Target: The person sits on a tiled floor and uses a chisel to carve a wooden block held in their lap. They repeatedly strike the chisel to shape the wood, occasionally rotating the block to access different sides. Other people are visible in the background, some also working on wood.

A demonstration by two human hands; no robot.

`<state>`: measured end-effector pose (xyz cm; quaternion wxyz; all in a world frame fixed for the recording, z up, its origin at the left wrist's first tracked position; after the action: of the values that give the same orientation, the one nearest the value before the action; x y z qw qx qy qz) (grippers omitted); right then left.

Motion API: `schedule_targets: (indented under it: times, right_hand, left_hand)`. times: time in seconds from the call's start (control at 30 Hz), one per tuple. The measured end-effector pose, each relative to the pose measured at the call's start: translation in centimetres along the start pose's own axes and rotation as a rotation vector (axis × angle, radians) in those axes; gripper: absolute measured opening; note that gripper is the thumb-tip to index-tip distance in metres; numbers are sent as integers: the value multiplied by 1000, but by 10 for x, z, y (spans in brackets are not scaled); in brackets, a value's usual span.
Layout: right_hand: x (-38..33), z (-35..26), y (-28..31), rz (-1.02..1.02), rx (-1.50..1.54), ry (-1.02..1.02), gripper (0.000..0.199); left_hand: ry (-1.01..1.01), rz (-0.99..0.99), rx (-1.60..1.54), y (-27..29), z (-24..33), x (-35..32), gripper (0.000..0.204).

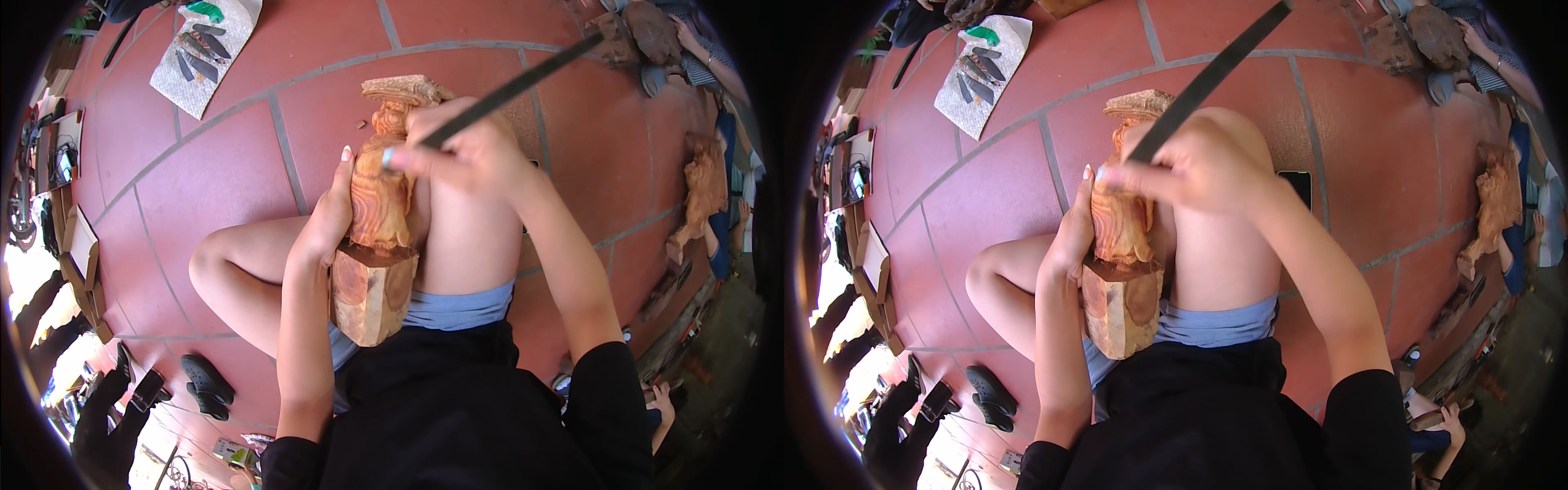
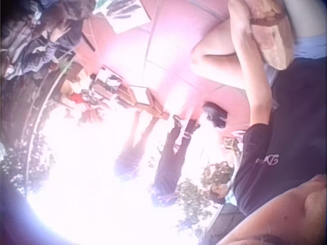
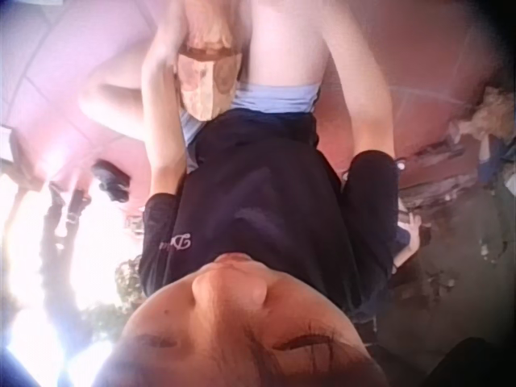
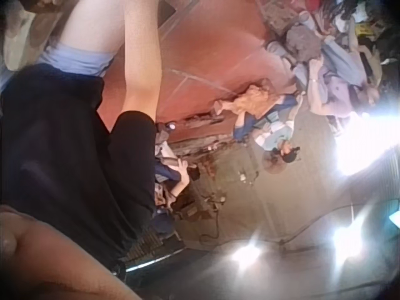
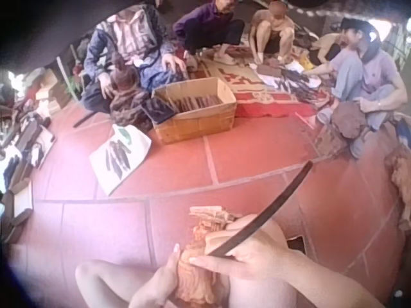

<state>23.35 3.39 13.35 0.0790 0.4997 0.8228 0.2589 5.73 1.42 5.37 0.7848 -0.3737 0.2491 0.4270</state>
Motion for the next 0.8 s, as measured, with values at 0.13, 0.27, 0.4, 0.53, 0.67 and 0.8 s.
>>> schedule_targets:
  times: [0.13, 0.27, 0.4, 0.53, 0.67, 0.8]
  right_hand:
    - [0, 3, -2, 37, -170, 28, 32]
    - [-3, 17, -1, 78, -20, -59, 28]
    - [-19, -9, -28, -66, 162, 140, 28]
    - [-16, -14, -27, -70, -23, 229, 29]
    - [-10, -2, -5, 57, -142, 134, 28]
    - [-16, -24, -30, -69, -13, 151, 29]
  left_hand:
    - [-9, -30, -1, 15, -10, 15, 68]
    - [48, -73, -118, 23, -22, 20, 74]
    - [40, 3, -53, 8, -15, 11, 73]
    - [17, -32, -32, 19, -23, 22, 74]
    - [63, -101, -124, 6, -18, 14, 76]
    - [20, -68, -23, 20, -25, 23, 76]
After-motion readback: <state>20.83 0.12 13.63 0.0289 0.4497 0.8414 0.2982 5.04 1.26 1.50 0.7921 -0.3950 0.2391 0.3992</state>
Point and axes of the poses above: each hand's wrist, its own x-axis towards the middle knuckle, its own y-axis out of the back of the hand, z = x × y, the point moved 5 cm from there along x, towards the middle knuckle, and after that the axes turned 8 degrees about -z, right-handed, at the moved point
